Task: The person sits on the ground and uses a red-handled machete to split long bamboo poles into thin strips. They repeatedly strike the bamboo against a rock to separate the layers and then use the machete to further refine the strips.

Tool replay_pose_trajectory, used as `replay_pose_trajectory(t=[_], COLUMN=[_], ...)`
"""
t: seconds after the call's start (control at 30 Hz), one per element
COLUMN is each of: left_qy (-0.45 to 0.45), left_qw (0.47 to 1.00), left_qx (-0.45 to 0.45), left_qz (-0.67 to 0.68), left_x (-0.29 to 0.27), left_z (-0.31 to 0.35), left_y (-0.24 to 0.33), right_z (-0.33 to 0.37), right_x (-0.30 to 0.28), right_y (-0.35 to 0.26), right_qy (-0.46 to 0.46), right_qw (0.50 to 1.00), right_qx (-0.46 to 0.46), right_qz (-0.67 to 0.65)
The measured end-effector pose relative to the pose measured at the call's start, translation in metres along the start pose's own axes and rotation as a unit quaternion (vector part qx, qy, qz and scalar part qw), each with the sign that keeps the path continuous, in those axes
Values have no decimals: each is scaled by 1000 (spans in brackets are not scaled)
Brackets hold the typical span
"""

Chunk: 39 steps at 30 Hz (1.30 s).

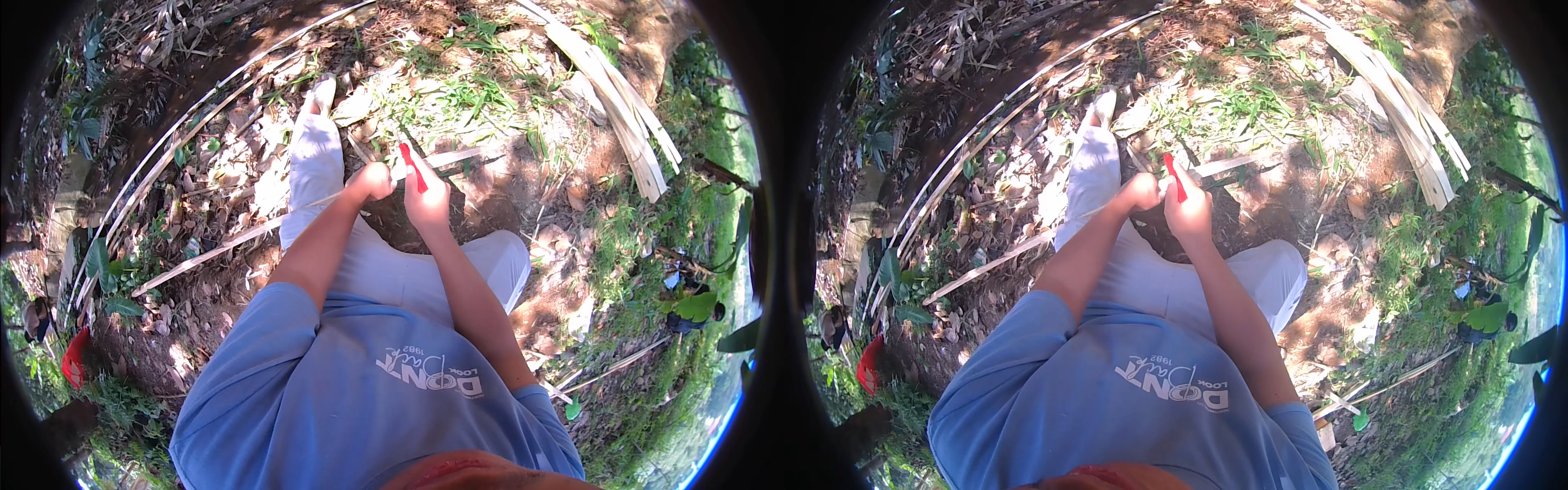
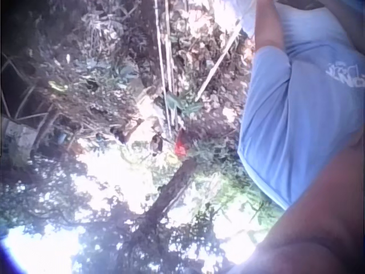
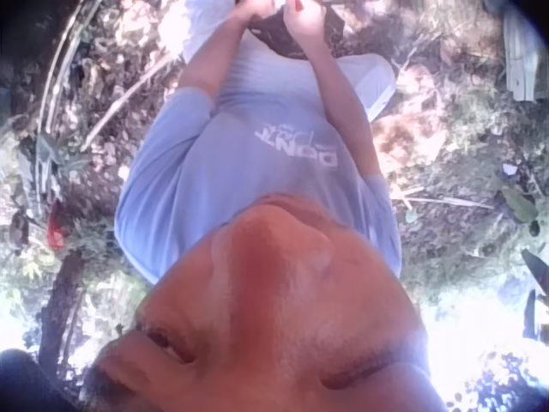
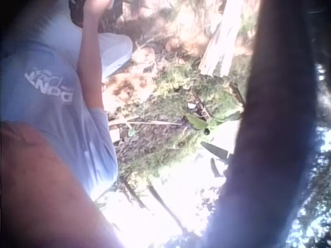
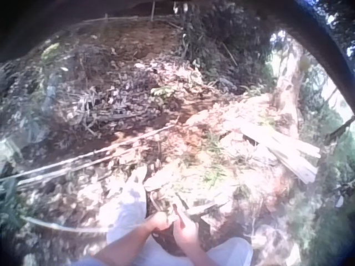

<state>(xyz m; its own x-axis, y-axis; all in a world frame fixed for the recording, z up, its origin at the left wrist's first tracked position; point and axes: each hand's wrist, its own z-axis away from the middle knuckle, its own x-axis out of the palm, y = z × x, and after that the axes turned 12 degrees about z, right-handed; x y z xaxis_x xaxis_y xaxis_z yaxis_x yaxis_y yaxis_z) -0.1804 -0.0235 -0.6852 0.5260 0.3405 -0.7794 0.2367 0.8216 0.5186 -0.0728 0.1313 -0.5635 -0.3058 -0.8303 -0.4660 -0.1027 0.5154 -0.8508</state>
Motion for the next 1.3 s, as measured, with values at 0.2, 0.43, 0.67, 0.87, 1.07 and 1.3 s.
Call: replay_pose_trajectory(t=[0.2,0.43,0.67,0.87,1.07,1.3], left_qy=[72,228,273,-10,-249,80], left_qw=[985,972,961,962,886,989], left_qx=[-144,-53,-27,-53,-174,-114], left_qz=[71,-24,-29,267,350,53], left_x=[-25,4,12,-30,-39,4], left_z=[25,33,29,3,-24,-4], left_y=[31,17,19,-26,14,18], right_z=[2,29,13,16,18,6], right_x=[22,10,7,10,3,-4], right_y=[16,46,29,33,43,31], right_qy=[10,-42,-32,-38,-38,-44], right_qw=[1000,996,996,996,995,994], right_qx=[6,29,28,1,37,59], right_qz=[-23,-67,-76,-85,-87,-76])
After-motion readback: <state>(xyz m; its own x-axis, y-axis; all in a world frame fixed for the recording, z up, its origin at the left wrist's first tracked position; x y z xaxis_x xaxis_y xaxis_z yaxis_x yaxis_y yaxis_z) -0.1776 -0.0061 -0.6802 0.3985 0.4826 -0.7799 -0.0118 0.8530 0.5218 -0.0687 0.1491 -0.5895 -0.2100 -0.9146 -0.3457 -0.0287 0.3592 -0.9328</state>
